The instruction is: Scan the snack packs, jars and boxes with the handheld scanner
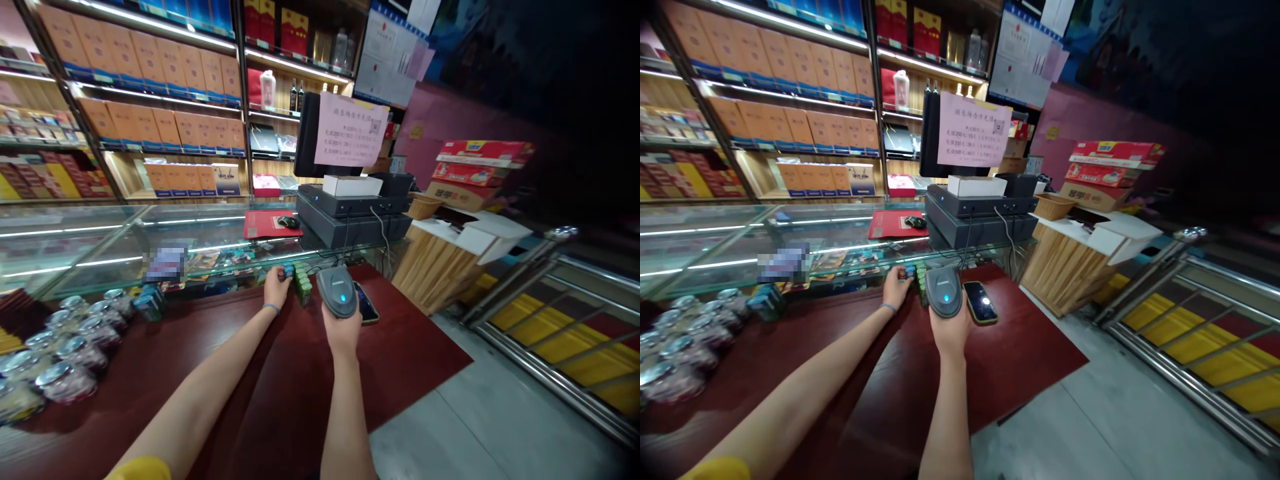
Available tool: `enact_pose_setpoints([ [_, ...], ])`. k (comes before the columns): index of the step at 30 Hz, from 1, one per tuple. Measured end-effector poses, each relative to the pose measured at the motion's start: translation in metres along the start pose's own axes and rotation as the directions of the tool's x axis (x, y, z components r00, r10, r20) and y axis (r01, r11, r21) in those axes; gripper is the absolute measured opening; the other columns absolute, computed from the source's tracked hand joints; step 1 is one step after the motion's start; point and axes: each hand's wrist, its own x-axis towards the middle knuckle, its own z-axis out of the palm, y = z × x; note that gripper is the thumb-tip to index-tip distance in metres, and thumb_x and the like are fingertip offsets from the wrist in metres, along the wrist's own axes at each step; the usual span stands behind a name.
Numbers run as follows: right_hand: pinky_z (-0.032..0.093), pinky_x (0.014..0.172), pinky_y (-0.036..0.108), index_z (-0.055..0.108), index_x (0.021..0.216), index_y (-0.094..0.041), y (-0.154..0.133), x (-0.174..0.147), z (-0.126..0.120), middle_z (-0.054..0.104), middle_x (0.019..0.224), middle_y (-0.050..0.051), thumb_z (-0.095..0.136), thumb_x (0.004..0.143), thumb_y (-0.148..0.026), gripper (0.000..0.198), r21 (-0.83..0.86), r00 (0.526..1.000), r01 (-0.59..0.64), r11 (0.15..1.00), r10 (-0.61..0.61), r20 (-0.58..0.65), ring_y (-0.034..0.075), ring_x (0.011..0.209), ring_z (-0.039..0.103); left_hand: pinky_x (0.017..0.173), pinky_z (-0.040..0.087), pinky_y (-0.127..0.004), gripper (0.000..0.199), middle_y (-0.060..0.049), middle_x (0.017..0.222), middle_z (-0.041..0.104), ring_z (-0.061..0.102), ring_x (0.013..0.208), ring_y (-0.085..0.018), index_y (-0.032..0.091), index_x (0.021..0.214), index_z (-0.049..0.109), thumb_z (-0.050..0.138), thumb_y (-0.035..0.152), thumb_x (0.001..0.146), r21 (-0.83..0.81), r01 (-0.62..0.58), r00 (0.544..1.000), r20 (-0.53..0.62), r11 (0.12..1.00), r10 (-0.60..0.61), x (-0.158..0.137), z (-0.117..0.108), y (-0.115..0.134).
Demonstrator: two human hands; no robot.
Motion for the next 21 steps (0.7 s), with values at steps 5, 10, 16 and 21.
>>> enact_pose_setpoints([
  [5,0.059,0.084,0.046,0.058,0.120,-0.016,-0.007,-0.001,-0.004,0.075,0.100,0.016,0.072,0.076,-0.044,0.054,-0.024,0.999,0.049,0.999,-0.049,0.006,0.034,0.092,0.074,0.083,0.049,-0.035,0.031,-0.001,0.087,0.059,0.060,0.084,-0.019,0.019,0.098,0.056,0.075,0.015,0.073,-0.007,0.028,1.000,-0.010,1.000,-0.028,0.001,0.005,-0.007],
  [10,0.059,0.084,0.044,0.058,0.120,-0.016,-0.005,0.000,-0.002,0.075,0.100,0.015,0.071,0.077,-0.043,0.053,-0.020,0.997,0.073,0.997,-0.073,0.004,0.032,0.091,0.074,0.084,0.049,-0.035,0.029,-0.001,0.087,0.058,0.060,0.084,-0.019,0.020,0.093,0.054,0.074,0.015,0.073,-0.023,-0.012,1.000,-0.008,1.000,0.012,-0.001,0.006,-0.011],
  [16,0.059,0.081,0.042,0.058,0.115,-0.017,-0.005,-0.001,0.002,0.076,0.097,0.014,0.071,0.076,-0.042,0.048,0.003,0.998,0.058,0.998,-0.058,0.019,0.030,0.088,0.074,0.082,0.052,-0.035,0.036,-0.002,0.092,0.059,0.060,0.084,-0.018,0.019,0.097,0.055,0.077,0.014,0.068,-0.102,0.017,1.000,0.000,0.995,-0.017,-0.006,-0.010,0.000],
  [21,0.058,0.075,0.038,0.059,0.102,-0.020,-0.019,-0.003,0.004,0.076,0.089,0.012,0.069,0.076,-0.042,0.036,0.001,0.997,0.065,0.998,-0.064,0.044,0.029,0.082,0.074,0.083,0.055,-0.036,0.043,-0.003,0.094,0.060,0.065,0.082,-0.017,0.019,0.110,0.057,0.078,0.022,0.073,-0.190,0.007,1.000,-0.024,0.982,-0.012,-0.015,-0.058,0.016],
])
